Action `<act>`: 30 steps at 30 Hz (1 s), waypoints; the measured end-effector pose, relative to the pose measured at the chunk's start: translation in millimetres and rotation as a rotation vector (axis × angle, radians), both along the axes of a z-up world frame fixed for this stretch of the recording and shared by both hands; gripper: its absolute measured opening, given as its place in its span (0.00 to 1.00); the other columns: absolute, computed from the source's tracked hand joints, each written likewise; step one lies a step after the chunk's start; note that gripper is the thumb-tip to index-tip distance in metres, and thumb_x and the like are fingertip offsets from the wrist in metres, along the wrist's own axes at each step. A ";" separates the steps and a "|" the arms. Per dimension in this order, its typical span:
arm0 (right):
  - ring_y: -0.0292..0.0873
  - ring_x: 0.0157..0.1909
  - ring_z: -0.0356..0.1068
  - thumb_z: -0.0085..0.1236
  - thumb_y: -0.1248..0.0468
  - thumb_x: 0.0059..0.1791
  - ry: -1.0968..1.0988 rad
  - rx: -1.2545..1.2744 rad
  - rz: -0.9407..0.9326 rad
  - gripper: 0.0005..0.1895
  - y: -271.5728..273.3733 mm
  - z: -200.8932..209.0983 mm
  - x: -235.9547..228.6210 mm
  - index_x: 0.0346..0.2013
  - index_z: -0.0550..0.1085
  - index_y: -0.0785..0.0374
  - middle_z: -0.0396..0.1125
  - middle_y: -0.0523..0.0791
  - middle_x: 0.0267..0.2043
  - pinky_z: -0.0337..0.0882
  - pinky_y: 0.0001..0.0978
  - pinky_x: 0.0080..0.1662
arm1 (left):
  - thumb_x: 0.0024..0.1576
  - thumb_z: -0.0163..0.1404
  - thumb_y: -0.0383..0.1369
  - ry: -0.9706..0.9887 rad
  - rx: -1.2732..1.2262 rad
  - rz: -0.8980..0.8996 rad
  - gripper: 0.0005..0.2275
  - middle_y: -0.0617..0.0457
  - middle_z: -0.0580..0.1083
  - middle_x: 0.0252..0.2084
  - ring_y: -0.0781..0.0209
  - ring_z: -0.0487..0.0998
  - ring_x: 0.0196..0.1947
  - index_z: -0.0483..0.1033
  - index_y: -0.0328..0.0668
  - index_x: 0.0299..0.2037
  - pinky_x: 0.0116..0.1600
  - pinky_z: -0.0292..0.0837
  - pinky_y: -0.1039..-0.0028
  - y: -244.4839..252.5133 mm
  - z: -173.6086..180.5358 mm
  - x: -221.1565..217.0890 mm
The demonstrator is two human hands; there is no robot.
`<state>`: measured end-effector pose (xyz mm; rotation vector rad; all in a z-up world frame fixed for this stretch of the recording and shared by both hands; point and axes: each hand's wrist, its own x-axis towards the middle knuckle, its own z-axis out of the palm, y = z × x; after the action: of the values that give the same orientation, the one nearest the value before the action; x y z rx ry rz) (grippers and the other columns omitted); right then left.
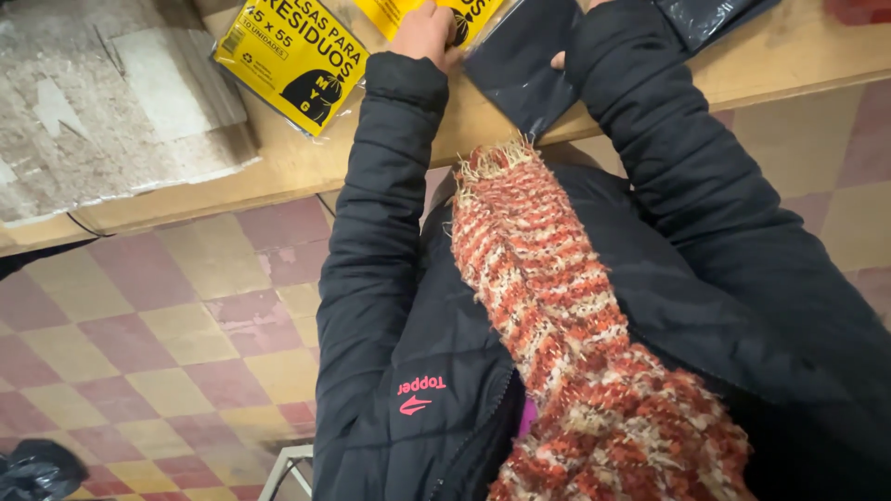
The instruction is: The person repeatedly picks up black trash bags and yellow packaging sleeves from a table, inserts the bags into the sleeves, and places the packaged units into a red basket. A stapler is visible on the table but not used. The process is repeated continuously throughout the clip.
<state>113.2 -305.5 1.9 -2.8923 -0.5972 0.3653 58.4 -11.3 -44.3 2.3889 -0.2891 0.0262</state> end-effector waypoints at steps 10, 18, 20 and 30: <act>0.57 0.60 0.69 0.61 0.51 0.52 0.490 0.094 -0.123 0.36 -73.6 -2.0 -24.2 0.68 0.65 0.70 0.68 0.59 0.60 0.65 0.42 0.61 | 0.48 0.62 0.37 0.035 0.264 0.039 0.12 0.48 0.74 0.41 0.41 0.72 0.44 0.75 0.42 0.35 0.45 0.73 0.54 -10.8 35.1 6.3; 0.51 0.62 0.69 0.52 0.63 0.59 0.539 0.918 -0.138 0.25 -68.6 8.0 -63.3 0.68 0.63 0.72 0.70 0.56 0.62 0.67 0.38 0.61 | 0.53 0.58 0.35 -0.073 0.346 0.150 0.08 0.54 0.74 0.45 0.48 0.72 0.50 0.75 0.45 0.39 0.42 0.74 0.56 -34.5 14.1 1.6; 0.52 0.56 0.74 0.51 0.61 0.58 0.434 0.645 -0.299 0.21 -60.7 5.6 -62.3 0.63 0.68 0.69 0.73 0.54 0.55 0.71 0.40 0.57 | 0.56 0.58 0.34 -0.073 0.289 0.216 0.06 0.56 0.74 0.45 0.48 0.72 0.50 0.75 0.46 0.39 0.40 0.73 0.55 -37.7 14.8 -1.2; 0.60 0.50 0.74 0.52 0.61 0.54 0.457 0.574 0.004 0.27 -5.5 11.8 -60.3 0.68 0.64 0.63 0.73 0.59 0.50 0.72 0.48 0.50 | 0.49 0.64 0.36 -0.225 0.023 0.159 0.16 0.51 0.72 0.47 0.44 0.68 0.48 0.77 0.45 0.46 0.47 0.71 0.59 -49.0 29.4 -18.8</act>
<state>52.9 -311.0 13.7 -2.1649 -0.5191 0.6971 39.6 -60.3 -14.9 2.4286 -0.2044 0.3683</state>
